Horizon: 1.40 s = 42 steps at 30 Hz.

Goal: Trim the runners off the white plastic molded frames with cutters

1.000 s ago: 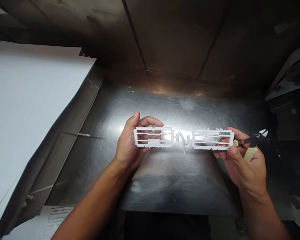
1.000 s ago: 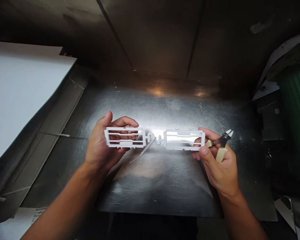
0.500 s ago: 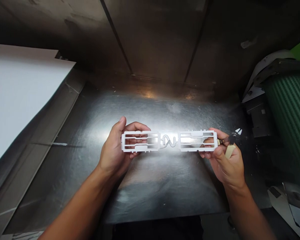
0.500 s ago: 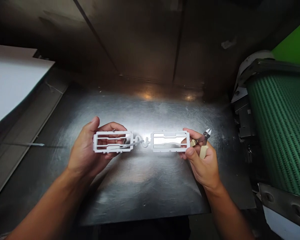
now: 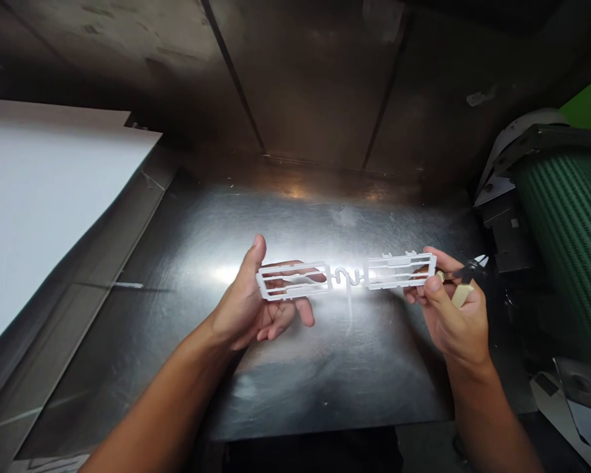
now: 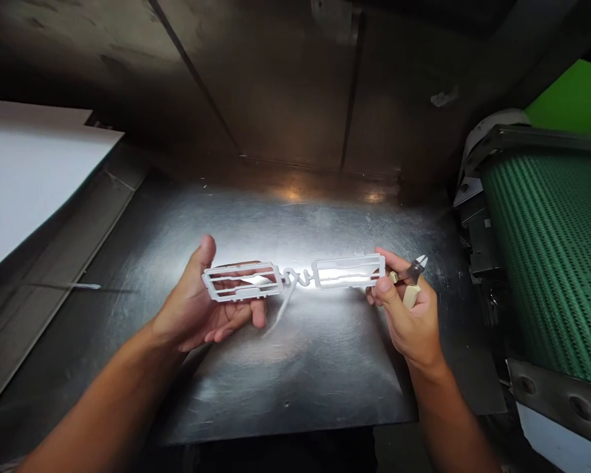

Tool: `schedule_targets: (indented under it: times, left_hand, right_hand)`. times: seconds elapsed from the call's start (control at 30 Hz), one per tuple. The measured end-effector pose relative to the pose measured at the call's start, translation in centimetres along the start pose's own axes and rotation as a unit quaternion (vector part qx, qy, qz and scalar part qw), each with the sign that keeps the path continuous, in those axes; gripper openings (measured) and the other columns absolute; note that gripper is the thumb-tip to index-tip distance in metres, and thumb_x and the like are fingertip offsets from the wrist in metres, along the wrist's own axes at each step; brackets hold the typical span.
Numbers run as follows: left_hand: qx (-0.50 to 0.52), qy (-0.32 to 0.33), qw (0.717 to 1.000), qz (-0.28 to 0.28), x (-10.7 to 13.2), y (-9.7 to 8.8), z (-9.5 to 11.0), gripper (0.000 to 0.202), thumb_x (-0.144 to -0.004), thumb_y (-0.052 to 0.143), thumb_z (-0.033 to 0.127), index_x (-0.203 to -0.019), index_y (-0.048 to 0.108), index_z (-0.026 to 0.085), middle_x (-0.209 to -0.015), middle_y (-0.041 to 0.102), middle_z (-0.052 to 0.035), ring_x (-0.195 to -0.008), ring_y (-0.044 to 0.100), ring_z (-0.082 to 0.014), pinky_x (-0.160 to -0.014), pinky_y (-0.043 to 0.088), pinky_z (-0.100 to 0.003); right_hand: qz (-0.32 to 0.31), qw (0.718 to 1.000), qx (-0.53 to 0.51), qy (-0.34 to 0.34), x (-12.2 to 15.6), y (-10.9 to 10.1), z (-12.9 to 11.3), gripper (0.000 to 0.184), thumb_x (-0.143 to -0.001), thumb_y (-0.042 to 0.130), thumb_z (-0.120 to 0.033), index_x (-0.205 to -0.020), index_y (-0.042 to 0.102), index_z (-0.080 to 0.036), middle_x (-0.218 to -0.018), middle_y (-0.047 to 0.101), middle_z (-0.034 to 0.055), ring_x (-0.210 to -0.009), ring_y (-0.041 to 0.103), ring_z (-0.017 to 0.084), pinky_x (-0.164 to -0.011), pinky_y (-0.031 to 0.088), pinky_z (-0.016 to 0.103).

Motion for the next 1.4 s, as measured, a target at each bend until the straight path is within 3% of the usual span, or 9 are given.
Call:
schedule_targets:
  times: [0.17,0.33,0.43,0.5,0.57,0.7,0.93,1.1,1.4]
  left_hand:
    - [0.024,-0.032,0.999,-0.026,0.4,0.4,-0.1,0.073,-0.098,0.079,0.079,-0.128,0.081,0.012,-0.086,0.081,-0.0145,-0.035,0.049,-0.0076,-0.030,0.034,-0.013]
    - [-0.027,0.010,0.997,0.073,0.4,1.3,0.2,0.066,-0.083,0.106,0.049,-0.136,0.081,0.017,-0.094,0.081,-0.0080,-0.040,0.051,-0.0039,-0.033,0.038,-0.011]
    - [-0.086,0.129,0.975,0.162,0.1,1.8,0.0,0.057,-0.087,0.103,0.048,-0.131,0.083,0.018,-0.092,0.079,-0.0058,-0.049,0.063,-0.0100,-0.039,0.047,-0.016]
    - [-0.138,0.213,0.947,0.198,0.1,2.1,-0.3,0.045,-0.094,0.098,0.044,-0.129,0.085,0.020,-0.093,0.080,-0.0052,-0.054,0.066,-0.0098,-0.044,0.049,-0.015]
    - [-0.176,0.269,0.923,0.209,0.2,2.3,-0.5,0.032,-0.100,0.092,0.040,-0.127,0.087,0.023,-0.090,0.079,-0.0030,-0.056,0.064,-0.0072,-0.049,0.049,-0.014]
    - [-0.231,0.329,0.888,0.222,0.7,2.5,-0.9,0.020,-0.105,0.087,0.033,-0.125,0.090,0.030,-0.090,0.079,0.0000,-0.057,0.061,-0.0038,-0.054,0.049,-0.013]
    - [-0.295,0.345,0.866,0.211,1.2,3.2,-1.2,0.022,-0.106,0.086,0.025,-0.126,0.090,0.033,-0.098,0.084,0.0004,-0.064,0.066,-0.0063,-0.058,0.051,-0.017]
    - [-0.318,0.348,0.860,0.197,1.2,3.6,-1.4,0.025,-0.106,0.084,0.020,-0.128,0.089,0.031,-0.118,0.086,-0.0020,-0.097,0.081,-0.0153,-0.079,0.063,-0.020]
    - [-0.339,0.343,0.856,0.186,1.1,3.7,-1.8,0.026,-0.106,0.085,0.021,-0.130,0.088,0.031,-0.117,0.086,-0.0019,-0.099,0.083,-0.0171,-0.081,0.066,-0.022]
  right_hand:
    - [0.049,0.989,0.109,-0.089,-0.6,-1.6,0.4,0.030,-0.114,0.085,-0.030,-0.144,0.082,-0.031,-0.093,0.066,0.0022,-0.076,0.062,0.019,-0.074,0.056,0.034]
    - [0.101,0.970,0.177,-0.131,-0.8,-1.1,0.1,0.042,-0.108,0.088,-0.027,-0.149,0.079,-0.030,-0.102,0.069,0.0033,-0.075,0.063,0.019,-0.071,0.055,0.034]
    - [0.112,0.962,0.214,-0.127,-0.2,-0.7,0.0,0.034,-0.112,0.086,-0.035,-0.144,0.077,-0.026,-0.091,0.067,0.0015,-0.068,0.060,0.020,-0.067,0.054,0.034]
    - [0.049,0.966,0.237,-0.094,0.6,-0.4,0.2,0.030,-0.118,0.081,-0.047,-0.137,0.077,-0.024,-0.093,0.067,0.0022,-0.066,0.058,0.019,-0.063,0.050,0.033]
    - [-0.077,0.965,0.246,-0.047,1.5,0.1,0.5,0.035,-0.124,0.068,-0.056,-0.138,0.076,-0.025,-0.097,0.068,0.0027,-0.067,0.057,0.018,-0.060,0.046,0.032]
    - [-0.216,0.936,0.277,-0.015,2.9,1.9,0.9,0.036,-0.132,0.049,-0.051,-0.146,0.070,-0.025,-0.106,0.070,0.0028,-0.076,0.062,0.018,-0.066,0.048,0.031]
    - [-0.224,0.930,0.290,-0.009,2.9,3.5,0.6,0.031,-0.133,0.046,-0.046,-0.135,0.069,-0.026,-0.114,0.069,0.0018,-0.092,0.066,0.020,-0.088,0.052,0.033]
    - [-0.231,0.933,0.274,0.001,2.7,3.6,0.5,0.028,-0.133,0.047,-0.045,-0.132,0.068,-0.026,-0.112,0.069,0.0007,-0.093,0.066,0.020,-0.085,0.051,0.032]
    - [-0.236,0.934,0.268,0.020,2.5,3.8,0.3,0.036,-0.134,0.045,-0.046,-0.113,0.064,-0.023,-0.099,0.063,-0.0011,-0.080,0.060,0.018,-0.075,0.045,0.032]
Point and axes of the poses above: each hand's wrist, its own x-axis away from the middle knuckle, its own y-axis out of the palm, z = x × y, the point moved 1 cm from there along -x, towards the middle knuckle
